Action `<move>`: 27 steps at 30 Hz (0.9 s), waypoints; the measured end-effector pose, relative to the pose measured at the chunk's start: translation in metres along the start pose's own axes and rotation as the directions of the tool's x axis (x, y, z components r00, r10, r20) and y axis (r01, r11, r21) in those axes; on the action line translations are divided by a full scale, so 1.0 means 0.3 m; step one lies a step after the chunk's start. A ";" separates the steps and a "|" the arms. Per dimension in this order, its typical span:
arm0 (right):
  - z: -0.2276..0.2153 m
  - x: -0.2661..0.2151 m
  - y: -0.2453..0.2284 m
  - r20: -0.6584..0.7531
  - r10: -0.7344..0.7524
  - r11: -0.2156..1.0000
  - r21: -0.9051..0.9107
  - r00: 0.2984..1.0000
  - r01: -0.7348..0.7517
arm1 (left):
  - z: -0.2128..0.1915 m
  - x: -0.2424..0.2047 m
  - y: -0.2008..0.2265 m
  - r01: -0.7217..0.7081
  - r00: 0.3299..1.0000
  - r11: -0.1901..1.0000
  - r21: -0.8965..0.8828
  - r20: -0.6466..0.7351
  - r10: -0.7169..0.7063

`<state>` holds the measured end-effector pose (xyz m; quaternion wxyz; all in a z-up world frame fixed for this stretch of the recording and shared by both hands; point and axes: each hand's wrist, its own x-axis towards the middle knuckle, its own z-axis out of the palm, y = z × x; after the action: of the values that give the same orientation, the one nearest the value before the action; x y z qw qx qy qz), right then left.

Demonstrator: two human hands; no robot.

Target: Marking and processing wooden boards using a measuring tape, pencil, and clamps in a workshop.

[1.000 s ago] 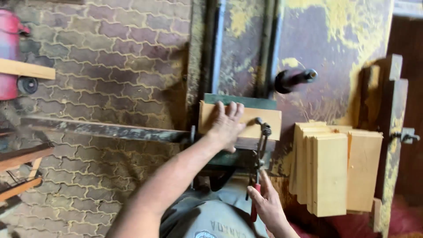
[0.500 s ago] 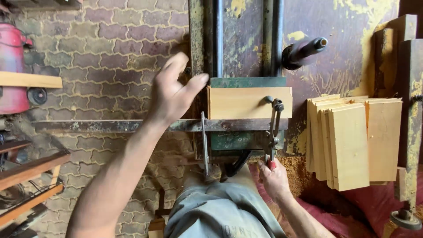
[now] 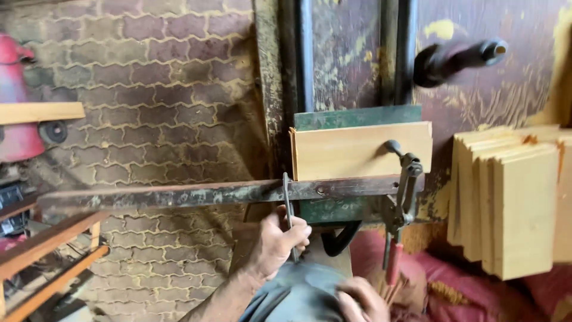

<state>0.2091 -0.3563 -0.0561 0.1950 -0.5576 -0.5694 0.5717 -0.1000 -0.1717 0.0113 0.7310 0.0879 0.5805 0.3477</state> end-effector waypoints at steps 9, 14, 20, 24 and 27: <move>0.545 0.252 0.059 0.065 0.168 0.983 0.057 0.984 -0.172 | -0.030 0.078 0.026 0.287 0.949 0.953 -0.095 0.167 -0.268; 0.502 0.332 -0.048 -0.003 0.306 0.952 0.000 0.952 -0.306 | -0.023 0.082 -0.005 0.258 0.958 0.965 -0.035 0.140 -0.251; 0.326 0.403 -0.236 0.132 0.393 0.893 -0.291 0.910 -0.343 | -0.005 0.071 0.002 0.282 0.955 0.959 -0.014 0.103 -0.280; 0.257 0.409 -0.372 -0.095 0.234 0.931 0.309 0.968 -0.195 | -0.004 0.075 0.009 0.313 0.947 0.946 -0.089 0.101 -0.304; 0.341 0.298 -0.253 0.371 0.742 0.041 0.806 0.559 -0.590 | -0.011 0.078 0.021 0.256 0.963 0.964 -0.064 0.108 -0.249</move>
<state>0.0627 -0.3030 -0.0551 0.2035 -0.6062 0.1584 0.7524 -0.1034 -0.1537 -0.0047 0.8000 0.0018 0.5363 0.2691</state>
